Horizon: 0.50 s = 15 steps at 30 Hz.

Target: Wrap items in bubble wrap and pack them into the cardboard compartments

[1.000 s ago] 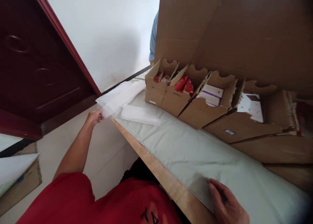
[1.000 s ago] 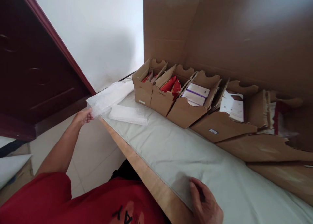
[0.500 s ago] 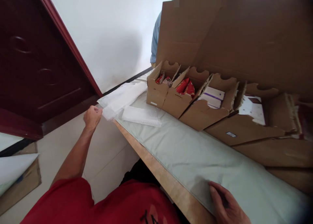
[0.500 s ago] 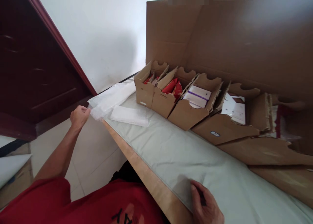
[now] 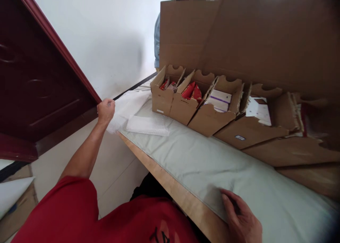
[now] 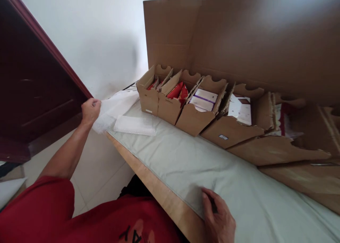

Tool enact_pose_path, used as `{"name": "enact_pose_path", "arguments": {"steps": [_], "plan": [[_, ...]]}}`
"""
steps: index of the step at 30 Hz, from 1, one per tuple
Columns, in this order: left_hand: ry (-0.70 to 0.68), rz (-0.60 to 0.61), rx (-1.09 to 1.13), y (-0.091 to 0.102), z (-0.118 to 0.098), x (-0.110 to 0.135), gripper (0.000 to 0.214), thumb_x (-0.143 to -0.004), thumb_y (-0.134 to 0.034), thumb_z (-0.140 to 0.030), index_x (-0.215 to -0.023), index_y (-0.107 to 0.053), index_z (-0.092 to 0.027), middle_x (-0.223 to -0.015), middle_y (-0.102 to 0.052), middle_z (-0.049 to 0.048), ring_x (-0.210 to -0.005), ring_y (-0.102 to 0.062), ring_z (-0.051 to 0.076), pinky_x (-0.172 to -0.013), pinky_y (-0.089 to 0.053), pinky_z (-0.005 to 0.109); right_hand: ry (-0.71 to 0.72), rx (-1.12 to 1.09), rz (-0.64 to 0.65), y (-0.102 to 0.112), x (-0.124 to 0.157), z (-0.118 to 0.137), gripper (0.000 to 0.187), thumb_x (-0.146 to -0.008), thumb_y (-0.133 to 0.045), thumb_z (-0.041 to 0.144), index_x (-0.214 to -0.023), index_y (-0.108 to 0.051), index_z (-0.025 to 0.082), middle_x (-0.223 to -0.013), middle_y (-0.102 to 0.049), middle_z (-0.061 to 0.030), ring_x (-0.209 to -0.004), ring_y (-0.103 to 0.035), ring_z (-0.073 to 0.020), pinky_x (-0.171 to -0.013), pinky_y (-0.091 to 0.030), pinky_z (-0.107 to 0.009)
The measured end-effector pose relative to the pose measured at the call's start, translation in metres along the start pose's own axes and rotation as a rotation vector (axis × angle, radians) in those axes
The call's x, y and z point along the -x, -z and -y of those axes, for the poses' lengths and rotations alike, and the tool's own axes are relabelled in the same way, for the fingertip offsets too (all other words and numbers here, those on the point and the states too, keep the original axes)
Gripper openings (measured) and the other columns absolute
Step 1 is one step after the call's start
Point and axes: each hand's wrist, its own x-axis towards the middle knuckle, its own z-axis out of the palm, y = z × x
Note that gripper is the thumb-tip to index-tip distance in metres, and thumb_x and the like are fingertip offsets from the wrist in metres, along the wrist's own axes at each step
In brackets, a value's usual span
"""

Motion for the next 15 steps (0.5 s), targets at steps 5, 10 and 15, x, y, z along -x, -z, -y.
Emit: {"name": "enact_pose_path", "arguments": {"steps": [5,10,15], "plan": [[-0.160,-0.040,0.147,0.038,-0.063,0.027,0.020,-0.093,-0.056,-0.031,-0.094,-0.070,-0.017,-0.088,-0.073,0.0024,-0.082,-0.065,0.019,-0.084,-0.052,0.031,0.029,-0.088,0.019,-0.005,-0.006,0.020,0.045,-0.081,-0.058,0.062,-0.090,-0.078,0.023,-0.091,-0.079,-0.0080,-0.075,-0.071,-0.0263,-0.074,-0.061,-0.037],[-0.279,0.384,0.565,0.020,-0.136,0.137,0.016,-0.087,-0.059,-0.031,-0.082,-0.068,-0.019,-0.078,-0.070,0.0014,-0.067,-0.063,0.014,-0.063,-0.052,0.025,0.298,-0.348,0.230,-0.028,0.009,0.069,0.047,-0.086,-0.066,0.053,-0.123,-0.071,0.024,-0.122,-0.075,-0.0111,-0.100,-0.072,-0.0275,-0.077,-0.062,-0.035],[-0.226,0.864,0.927,-0.019,-0.202,0.249,0.010,-0.088,-0.061,-0.026,-0.084,-0.067,-0.020,-0.087,-0.071,0.0044,-0.075,-0.068,0.016,-0.067,-0.057,0.026,0.341,-0.523,0.223,-0.035,0.023,0.073,0.080,-0.079,-0.076,0.049,-0.148,-0.050,0.021,-0.142,-0.063,-0.0152,-0.121,-0.065,-0.0312,-0.097,-0.057,-0.044]]}}
